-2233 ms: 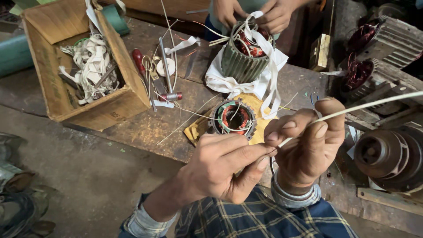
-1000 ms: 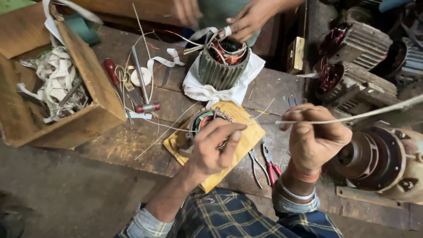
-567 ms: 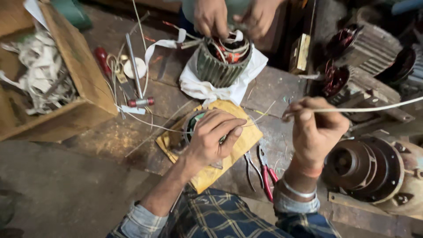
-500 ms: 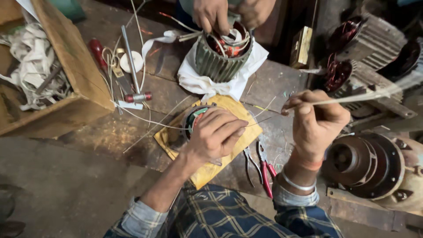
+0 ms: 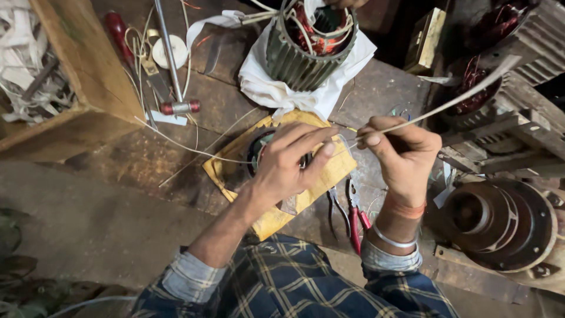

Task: The person strips insulation from white wires, twists the exposed copper ends, and inserts the wires into slots of a motor stator. They repeat this process for several wires, using pliers to cut and strip the insulation.

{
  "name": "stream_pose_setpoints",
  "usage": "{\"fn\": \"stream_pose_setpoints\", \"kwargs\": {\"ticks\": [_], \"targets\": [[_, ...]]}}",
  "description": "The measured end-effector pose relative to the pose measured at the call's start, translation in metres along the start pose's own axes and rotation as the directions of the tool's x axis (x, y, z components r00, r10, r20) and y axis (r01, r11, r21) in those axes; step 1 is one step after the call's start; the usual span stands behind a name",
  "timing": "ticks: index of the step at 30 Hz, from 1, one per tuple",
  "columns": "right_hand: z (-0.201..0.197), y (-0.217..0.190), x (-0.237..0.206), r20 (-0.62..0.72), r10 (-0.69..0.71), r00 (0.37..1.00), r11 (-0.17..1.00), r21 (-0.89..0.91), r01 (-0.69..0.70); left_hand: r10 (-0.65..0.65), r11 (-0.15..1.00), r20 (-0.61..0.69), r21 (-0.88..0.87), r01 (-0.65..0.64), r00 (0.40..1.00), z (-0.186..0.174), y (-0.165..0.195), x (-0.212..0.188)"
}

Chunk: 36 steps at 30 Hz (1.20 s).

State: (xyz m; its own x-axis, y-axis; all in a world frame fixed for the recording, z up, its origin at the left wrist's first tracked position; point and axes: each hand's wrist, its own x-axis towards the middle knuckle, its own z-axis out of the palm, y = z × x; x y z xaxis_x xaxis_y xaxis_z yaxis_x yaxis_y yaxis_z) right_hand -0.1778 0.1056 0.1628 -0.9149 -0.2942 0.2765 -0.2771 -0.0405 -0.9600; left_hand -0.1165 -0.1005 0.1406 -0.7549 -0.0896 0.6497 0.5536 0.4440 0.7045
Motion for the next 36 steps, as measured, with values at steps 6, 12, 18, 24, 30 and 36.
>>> {"fn": "stream_pose_setpoints", "kwargs": {"ticks": [6, 12, 18, 24, 30, 36], "targets": [[-0.006, 0.008, -0.001, 0.023, 0.035, 0.999, 0.995, 0.094, -0.037, -0.119, 0.989, -0.006, -0.093, 0.118, 0.993, 0.009, -0.006, -0.009], [-0.006, 0.014, -0.005, 0.046, 0.056, 0.997, 0.995, 0.082, -0.06, -0.063, 0.997, -0.008, -0.055, 0.063, 0.998, 0.016, -0.008, -0.008], [-0.007, 0.023, -0.007, 0.044, 0.068, 0.997, 0.995, 0.069, -0.07, -0.014, 1.0, 0.005, -0.021, 0.014, 1.0, 0.019, -0.012, -0.011], [0.002, 0.034, -0.005, 0.012, 0.107, 0.994, 0.989, 0.105, -0.108, 0.013, 1.0, 0.028, 0.025, -0.014, 1.0, 0.028, -0.019, -0.013], [0.002, 0.041, 0.003, 0.046, 0.081, 0.996, 0.994, 0.068, -0.084, -0.006, 1.0, 0.013, -0.003, 0.006, 1.0, 0.024, -0.021, -0.011], [-0.006, 0.037, 0.003, 0.012, 0.093, 0.996, 0.918, 0.387, -0.09, -0.02, 1.0, 0.023, 0.0, 0.02, 1.0, 0.018, -0.025, -0.008]]}}
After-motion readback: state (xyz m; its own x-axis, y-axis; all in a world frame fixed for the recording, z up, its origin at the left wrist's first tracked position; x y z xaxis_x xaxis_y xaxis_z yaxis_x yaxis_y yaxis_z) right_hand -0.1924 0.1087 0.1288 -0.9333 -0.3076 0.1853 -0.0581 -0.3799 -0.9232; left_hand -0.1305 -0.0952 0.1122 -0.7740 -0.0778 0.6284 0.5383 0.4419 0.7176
